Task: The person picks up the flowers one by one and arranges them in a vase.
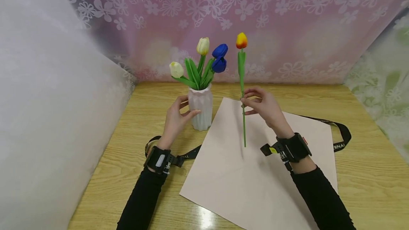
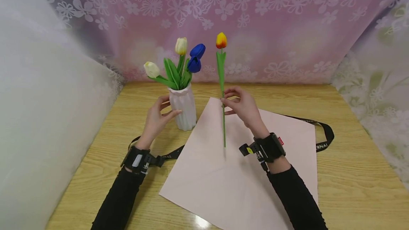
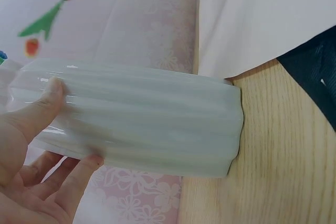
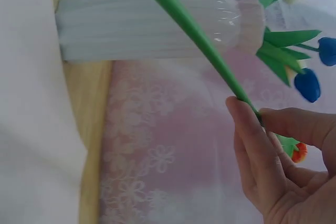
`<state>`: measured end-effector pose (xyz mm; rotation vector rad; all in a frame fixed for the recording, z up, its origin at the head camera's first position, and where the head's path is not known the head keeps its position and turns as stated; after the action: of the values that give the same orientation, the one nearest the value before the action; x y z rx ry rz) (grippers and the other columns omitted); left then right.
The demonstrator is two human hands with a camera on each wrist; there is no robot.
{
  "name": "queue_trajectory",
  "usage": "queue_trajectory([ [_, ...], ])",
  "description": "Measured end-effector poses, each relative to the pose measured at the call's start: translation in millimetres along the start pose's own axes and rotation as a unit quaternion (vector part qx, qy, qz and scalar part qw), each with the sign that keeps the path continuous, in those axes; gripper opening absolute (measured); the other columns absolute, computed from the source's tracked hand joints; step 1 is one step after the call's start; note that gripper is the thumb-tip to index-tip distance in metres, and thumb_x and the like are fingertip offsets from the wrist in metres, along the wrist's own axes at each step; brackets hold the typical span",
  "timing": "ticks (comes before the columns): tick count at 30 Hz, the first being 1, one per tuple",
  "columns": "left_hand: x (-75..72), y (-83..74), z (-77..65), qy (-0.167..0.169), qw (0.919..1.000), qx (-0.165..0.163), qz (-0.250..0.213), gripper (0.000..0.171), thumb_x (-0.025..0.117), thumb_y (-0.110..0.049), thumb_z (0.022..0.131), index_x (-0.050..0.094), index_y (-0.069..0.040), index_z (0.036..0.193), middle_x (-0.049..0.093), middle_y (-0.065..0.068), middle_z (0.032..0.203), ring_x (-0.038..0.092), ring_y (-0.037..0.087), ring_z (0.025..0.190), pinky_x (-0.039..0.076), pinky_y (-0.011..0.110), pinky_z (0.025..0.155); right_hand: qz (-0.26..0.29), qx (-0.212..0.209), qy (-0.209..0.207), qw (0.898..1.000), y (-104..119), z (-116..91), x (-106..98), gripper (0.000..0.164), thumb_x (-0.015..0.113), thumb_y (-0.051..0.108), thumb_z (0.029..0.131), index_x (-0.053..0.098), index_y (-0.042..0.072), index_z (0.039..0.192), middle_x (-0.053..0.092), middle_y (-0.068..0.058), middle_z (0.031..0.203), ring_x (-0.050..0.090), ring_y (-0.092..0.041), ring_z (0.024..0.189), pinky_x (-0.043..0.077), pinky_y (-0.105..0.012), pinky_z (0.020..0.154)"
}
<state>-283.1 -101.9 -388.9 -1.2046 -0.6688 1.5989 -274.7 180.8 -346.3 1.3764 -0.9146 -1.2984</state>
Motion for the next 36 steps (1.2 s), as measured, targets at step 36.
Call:
queue_trajectory([
  [36,-0.5,-0.9,0.1,0.0,1.0,0.007,0.0,0.059,0.082,-0.018,0.087,0.054,0.002,0.135,0.058,0.019,0.136,0.06,0.035,0.125,0.059,0.044,0.091,0.146,-0.447,-0.189,0.862,161.4,-38.6,63.9,0.022,0.065,-0.016,0.091,0.057,-0.014,0.111,0.071,-0.017,0.103,0.071,-0.028,0.085,0.064,-0.04,0.069],
])
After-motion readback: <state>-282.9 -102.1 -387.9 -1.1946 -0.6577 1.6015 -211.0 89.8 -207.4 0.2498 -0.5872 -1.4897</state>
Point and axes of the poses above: each hand's wrist, its own z-axis towards the middle knuckle, its own x-axis out of the palm, y = z × x, the point moved 7 cm from there along z, towards the middle knuckle
